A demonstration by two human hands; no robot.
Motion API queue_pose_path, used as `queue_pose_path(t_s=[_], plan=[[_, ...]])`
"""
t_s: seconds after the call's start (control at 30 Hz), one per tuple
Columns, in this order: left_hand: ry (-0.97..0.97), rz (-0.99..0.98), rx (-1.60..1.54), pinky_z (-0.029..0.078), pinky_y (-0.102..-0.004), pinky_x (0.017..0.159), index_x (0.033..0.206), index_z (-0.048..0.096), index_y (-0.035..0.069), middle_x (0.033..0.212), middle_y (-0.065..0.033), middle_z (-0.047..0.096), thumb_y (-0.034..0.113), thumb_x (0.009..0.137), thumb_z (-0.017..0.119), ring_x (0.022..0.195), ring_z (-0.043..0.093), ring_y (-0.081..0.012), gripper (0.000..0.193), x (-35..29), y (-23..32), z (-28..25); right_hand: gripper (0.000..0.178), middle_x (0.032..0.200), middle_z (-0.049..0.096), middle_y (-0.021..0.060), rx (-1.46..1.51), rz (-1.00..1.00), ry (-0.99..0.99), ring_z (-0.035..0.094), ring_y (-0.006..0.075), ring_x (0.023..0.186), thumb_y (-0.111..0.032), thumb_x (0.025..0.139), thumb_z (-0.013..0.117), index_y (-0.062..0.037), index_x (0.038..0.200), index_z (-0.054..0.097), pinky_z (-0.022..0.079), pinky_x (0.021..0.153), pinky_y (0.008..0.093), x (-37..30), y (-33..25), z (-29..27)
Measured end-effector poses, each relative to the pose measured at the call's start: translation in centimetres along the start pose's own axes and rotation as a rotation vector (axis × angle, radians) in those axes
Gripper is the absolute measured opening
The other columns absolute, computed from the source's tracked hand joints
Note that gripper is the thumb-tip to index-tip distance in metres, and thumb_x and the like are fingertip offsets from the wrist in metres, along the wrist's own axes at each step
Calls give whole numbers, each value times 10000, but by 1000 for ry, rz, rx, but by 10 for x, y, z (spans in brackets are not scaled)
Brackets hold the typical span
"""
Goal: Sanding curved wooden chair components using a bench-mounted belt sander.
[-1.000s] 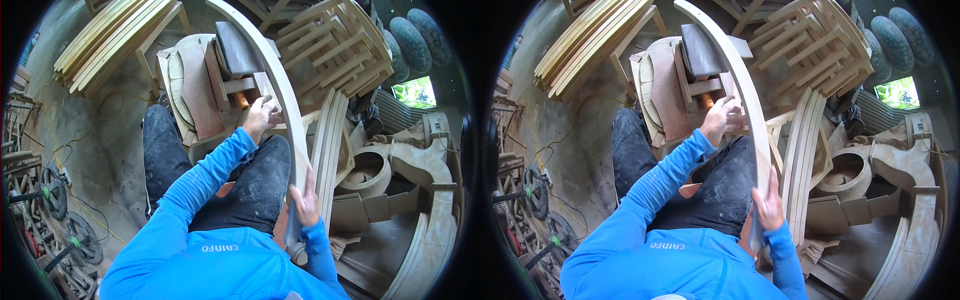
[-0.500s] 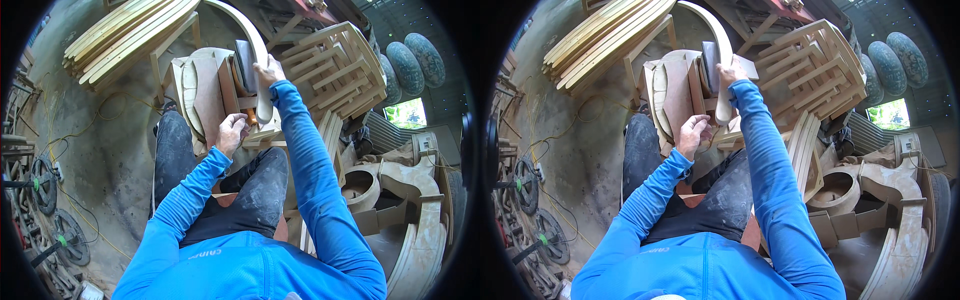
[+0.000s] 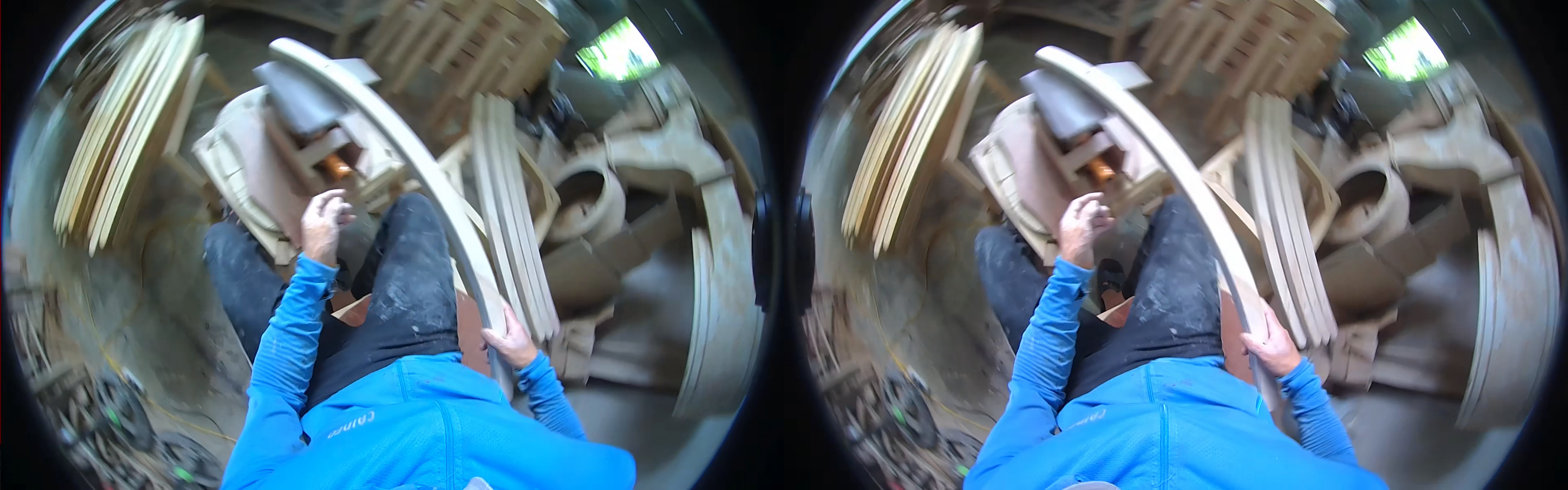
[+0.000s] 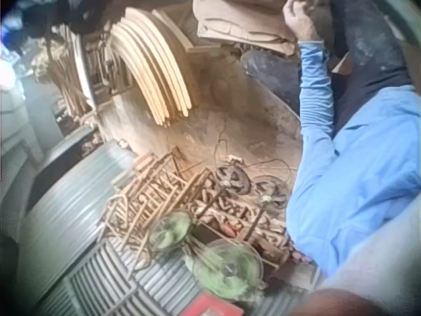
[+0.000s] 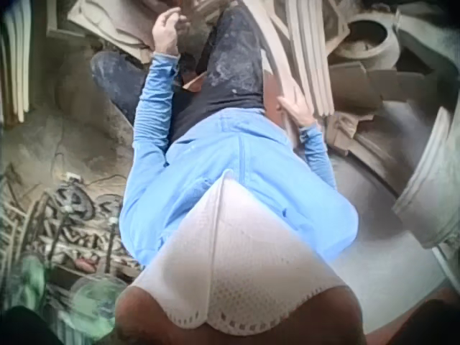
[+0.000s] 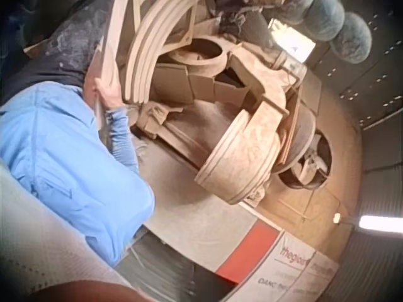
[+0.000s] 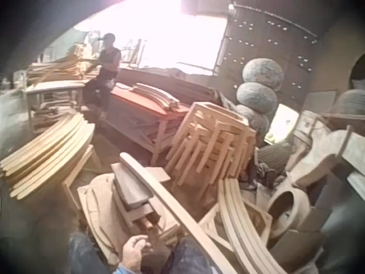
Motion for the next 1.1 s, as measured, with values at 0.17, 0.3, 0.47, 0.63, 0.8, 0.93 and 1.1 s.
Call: queue_pose_path(t_s=[0.17, 0.3, 0.47, 0.63, 0.8, 0.93, 1.1], plan=[[-34, -76, 92, 571, -291, 745, 1284, 633, 78, 949, -45, 705, 228, 1043, 617, 774, 685, -143, 284, 3, -23, -4, 576, 998, 738, 163, 648, 25, -152, 749, 206, 816, -104, 860, 831, 41, 1333, 536, 613, 718, 323, -39, 29, 3], [-78, -137, 155, 565, -277, 730, 1280, 638, 80, 950, -27, 705, 224, 1046, 621, 780, 688, -133, 276, -8, -47, 8, 827, 1090, 709, 115, 540, -223, 39, 688, 149, 888, -249, 867, 848, 45, 1514, 424, 573, 796, 299, -19, 37, -17], [-104, -70, 246, 574, -277, 731, 1278, 641, 81, 963, -31, 706, 224, 1047, 627, 783, 691, -138, 273, -17, -56, -6, 742, 1310, 638, 164, -148, -528, 444, 659, 248, 1108, -94, 823, 723, 11, 1515, 473, 513, 965, 337, 5, 54, -54], [-71, -53, 264, 551, -261, 719, 1274, 642, 57, 971, -40, 709, 211, 1047, 627, 777, 688, -130, 275, -17, -56, -11, 813, 987, 609, 121, -741, -509, 762, 648, 344, 841, -3, 702, 687, -185, 1486, 565, 561, 728, 429, 24, 92, -86], [-92, -88, 326, 569, -257, 712, 1274, 644, 87, 949, -23, 708, 232, 1049, 627, 776, 690, -128, 267, -15, -66, -12, 837, 995, 536, 78, -871, -373, 790, 623, 305, 882, -29, 711, 791, -332, 1464, 585, 535, 700, 446, 50, 126, -97], [-113, -126, 353, 567, -245, 702, 1280, 639, 83, 948, -25, 709, 222, 1048, 630, 772, 688, -127, 271, -18, -75, -9, 787, 1004, 531, 68, -969, -365, 806, 609, 287, 934, -108, 733, 839, -354, 1442, 603, 514, 760, 442, 87, 136, -104], [-129, -138, 360, 573, -258, 716, 1290, 636, 74, 971, -32, 705, 212, 1051, 624, 778, 690, -131, 276, -23, -78, -12, 727, 1011, 527, 66, -886, -239, 867, 580, 270, 962, -191, 758, 862, -366, 1422, 621, 471, 819, 431, 105, 160, -126]])
Point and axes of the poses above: each hand's wrist, its own x-axis towards the middle knuckle, its own z-axis out of the palm, y = z × x, the point moved 3 cm from there along x, towards the middle knuckle
